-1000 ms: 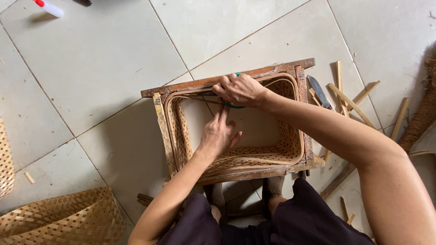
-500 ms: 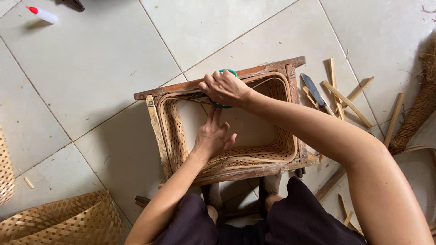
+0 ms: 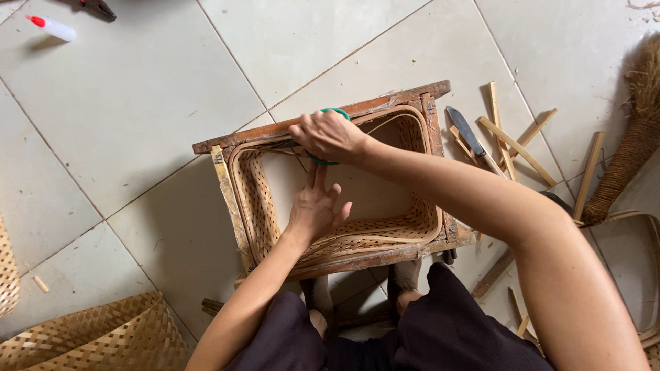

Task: The person sits on the floor and fits a woven bamboo basket body into a wooden frame mold, pressing and tucking the woven rim strips along the frame edges. They reposition the basket, press the rim into place by hand, and use scissors to trim excess bamboo strip material near the rim.

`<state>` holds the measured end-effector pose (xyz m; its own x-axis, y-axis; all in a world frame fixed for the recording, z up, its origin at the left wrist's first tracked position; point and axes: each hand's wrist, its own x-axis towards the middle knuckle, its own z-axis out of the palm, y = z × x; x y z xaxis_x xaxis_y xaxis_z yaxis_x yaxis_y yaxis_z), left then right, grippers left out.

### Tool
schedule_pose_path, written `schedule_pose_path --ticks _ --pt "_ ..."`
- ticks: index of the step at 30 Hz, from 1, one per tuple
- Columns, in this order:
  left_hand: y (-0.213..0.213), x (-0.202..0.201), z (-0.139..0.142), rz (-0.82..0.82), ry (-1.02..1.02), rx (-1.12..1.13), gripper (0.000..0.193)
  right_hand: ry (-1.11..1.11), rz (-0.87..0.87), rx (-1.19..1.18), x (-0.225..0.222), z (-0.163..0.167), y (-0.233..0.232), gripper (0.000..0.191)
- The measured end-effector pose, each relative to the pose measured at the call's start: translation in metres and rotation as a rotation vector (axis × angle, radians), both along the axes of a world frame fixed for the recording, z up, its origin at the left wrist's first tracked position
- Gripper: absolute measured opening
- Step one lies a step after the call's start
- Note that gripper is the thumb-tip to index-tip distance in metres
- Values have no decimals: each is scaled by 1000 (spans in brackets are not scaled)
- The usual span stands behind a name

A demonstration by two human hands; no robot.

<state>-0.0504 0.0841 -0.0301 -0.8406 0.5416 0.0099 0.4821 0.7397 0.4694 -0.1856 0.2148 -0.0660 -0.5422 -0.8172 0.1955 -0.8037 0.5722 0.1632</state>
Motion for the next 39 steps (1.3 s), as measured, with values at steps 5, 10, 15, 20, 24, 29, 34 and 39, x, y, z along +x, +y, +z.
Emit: schedule_pose_path --ticks 5,10,15,20,24,29,34,39 --pt "4 1 3 7 -22 18 38 -88 -37 48 -1 -1 -13 21" --pt "3 2 3 -4 9 6 40 -256 40 90 -7 -5 -9 24" --pt "4 0 2 5 55 -5 39 -227 11 98 -4 14 -12 15" --pt "-1 -3 -14 41 184 16 37 -432 -139 -334 4 57 34 40" --pt "-4 -31 -43 91 376 77 25 -822 -495 -1213 22 74 135 13" --pt "-3 -72 -62 64 448 -91 13 -506 -1255 -890 46 18 247 41" --pt "-2 -73 -44 125 388 33 9 -541 -1198 -656 103 -61 293 41" --pt "-5 -68 -24 115 354 52 15 -349 -1001 -543 127 -45 280 26"
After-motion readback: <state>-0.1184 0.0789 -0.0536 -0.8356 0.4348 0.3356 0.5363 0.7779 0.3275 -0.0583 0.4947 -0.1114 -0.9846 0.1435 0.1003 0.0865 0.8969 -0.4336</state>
